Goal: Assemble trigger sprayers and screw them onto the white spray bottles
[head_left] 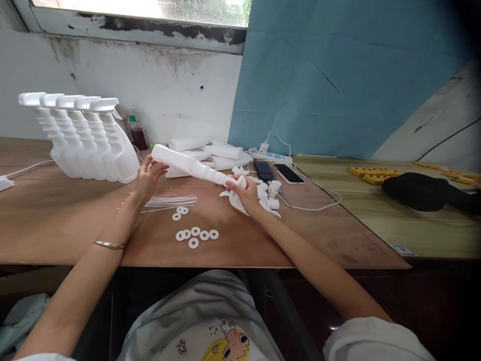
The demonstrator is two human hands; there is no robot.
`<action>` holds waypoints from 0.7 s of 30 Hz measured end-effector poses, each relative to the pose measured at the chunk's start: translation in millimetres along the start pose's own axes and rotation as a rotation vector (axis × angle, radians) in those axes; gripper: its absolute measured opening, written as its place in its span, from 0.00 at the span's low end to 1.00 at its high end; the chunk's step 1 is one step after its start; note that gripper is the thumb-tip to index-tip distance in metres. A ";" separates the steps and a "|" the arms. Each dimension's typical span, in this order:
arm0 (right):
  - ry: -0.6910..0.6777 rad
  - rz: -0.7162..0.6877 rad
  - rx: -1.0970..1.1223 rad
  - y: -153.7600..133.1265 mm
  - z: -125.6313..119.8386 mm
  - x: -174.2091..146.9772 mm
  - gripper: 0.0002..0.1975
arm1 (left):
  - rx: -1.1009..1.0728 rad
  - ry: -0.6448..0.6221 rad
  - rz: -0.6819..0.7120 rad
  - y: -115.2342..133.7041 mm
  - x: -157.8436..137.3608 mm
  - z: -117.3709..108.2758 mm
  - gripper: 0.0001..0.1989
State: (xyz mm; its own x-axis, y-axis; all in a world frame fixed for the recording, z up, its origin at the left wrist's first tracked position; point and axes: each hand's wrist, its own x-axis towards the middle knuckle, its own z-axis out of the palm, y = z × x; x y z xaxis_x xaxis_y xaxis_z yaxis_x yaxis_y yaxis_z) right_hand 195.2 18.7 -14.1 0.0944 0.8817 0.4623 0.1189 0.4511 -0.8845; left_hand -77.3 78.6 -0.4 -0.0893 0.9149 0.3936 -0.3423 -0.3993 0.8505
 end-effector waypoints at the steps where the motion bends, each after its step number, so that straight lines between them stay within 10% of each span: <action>1: 0.023 -0.008 -0.016 -0.2 -0.6 0.6 0.13 | -0.079 -0.024 -0.020 1.3 -0.9 1.0 0.14; 21: 0.044 -0.027 -0.060 0.9 -0.7 -0.3 0.13 | 0.107 0.124 0.053 -6.4 6.1 -8.2 0.22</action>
State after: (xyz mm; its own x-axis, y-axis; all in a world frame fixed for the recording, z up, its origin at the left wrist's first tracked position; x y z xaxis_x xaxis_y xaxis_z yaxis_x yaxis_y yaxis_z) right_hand 195.9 18.8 -15.0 0.1337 0.8617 0.4894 0.1804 0.4644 -0.8670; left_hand -83.2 87.2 -6.3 -0.2213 0.8902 0.3983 -0.2334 -0.4449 0.8646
